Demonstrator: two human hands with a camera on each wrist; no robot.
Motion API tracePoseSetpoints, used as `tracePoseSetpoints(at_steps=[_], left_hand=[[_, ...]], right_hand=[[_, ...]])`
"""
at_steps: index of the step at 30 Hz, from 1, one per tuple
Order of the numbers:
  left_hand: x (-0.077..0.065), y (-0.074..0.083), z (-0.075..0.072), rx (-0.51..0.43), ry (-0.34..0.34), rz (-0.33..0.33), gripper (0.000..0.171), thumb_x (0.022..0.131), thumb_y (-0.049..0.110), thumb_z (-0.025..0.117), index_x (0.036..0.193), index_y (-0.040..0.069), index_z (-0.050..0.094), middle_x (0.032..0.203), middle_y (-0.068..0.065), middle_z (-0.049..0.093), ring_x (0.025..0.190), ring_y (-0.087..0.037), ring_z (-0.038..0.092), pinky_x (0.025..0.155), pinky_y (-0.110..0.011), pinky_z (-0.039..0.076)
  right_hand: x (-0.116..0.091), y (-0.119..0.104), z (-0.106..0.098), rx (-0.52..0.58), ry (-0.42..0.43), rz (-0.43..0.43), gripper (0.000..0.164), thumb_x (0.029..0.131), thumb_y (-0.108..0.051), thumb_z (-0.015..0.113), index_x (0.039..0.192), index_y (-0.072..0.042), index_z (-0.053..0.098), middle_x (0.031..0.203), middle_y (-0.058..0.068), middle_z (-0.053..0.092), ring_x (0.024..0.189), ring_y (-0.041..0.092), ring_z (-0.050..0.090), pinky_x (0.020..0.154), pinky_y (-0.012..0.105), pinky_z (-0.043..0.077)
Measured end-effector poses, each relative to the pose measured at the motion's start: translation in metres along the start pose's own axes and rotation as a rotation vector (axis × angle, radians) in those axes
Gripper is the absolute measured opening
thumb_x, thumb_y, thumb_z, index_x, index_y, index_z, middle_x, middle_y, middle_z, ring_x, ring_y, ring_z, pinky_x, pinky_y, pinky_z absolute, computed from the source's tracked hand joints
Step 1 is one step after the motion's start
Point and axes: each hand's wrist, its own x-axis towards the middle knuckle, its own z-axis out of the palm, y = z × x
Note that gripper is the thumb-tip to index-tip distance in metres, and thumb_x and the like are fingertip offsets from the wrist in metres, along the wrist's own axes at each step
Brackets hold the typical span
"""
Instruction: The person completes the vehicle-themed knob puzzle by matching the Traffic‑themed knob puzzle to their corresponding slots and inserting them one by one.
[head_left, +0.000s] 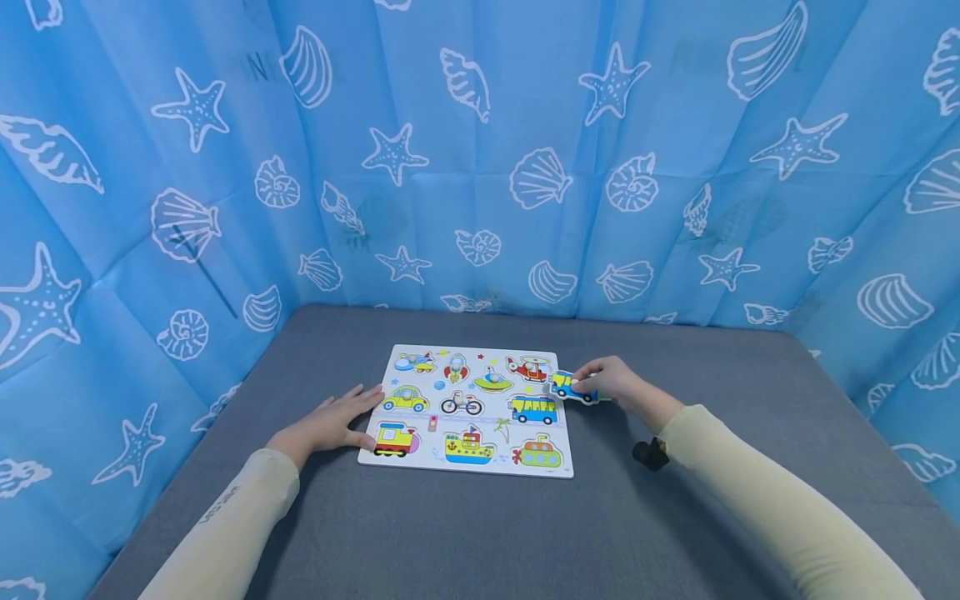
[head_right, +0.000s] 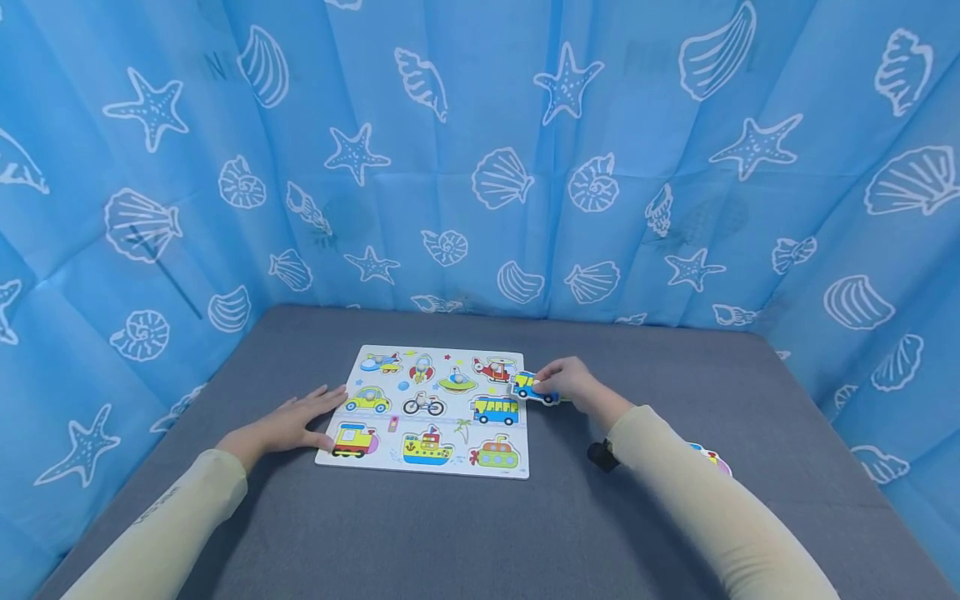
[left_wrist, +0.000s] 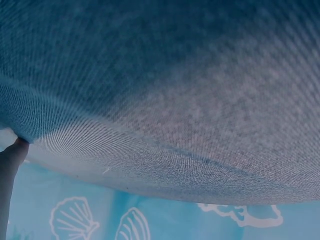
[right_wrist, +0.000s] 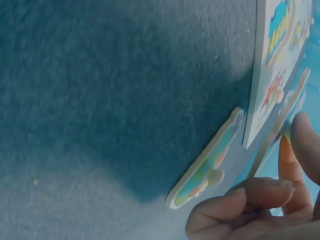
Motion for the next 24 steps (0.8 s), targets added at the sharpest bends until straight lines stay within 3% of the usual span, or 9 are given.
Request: tracePoseSetpoints(at_steps=[24], left_hand=[[-0.002, 0.002, -0.001, -0.004, 0.003, 0.012, 0.1, 0.078, 0.054, 0.072, 0.153, 0.007, 0.027, 0.159, -0.015, 0.022, 0.145, -0.043, 0.01, 0.109, -0.068, 0.007]], right_hand=[[-0.007, -0.01, 0.032, -0.07, -0.029, -0.037, 0.017, 0.088, -0.01, 0.072, 0.103, -0.003, 0.07, 0.11, 0.014, 0.056, 0.098, 0.028, 0.047, 0.076, 0.037, 0.037]])
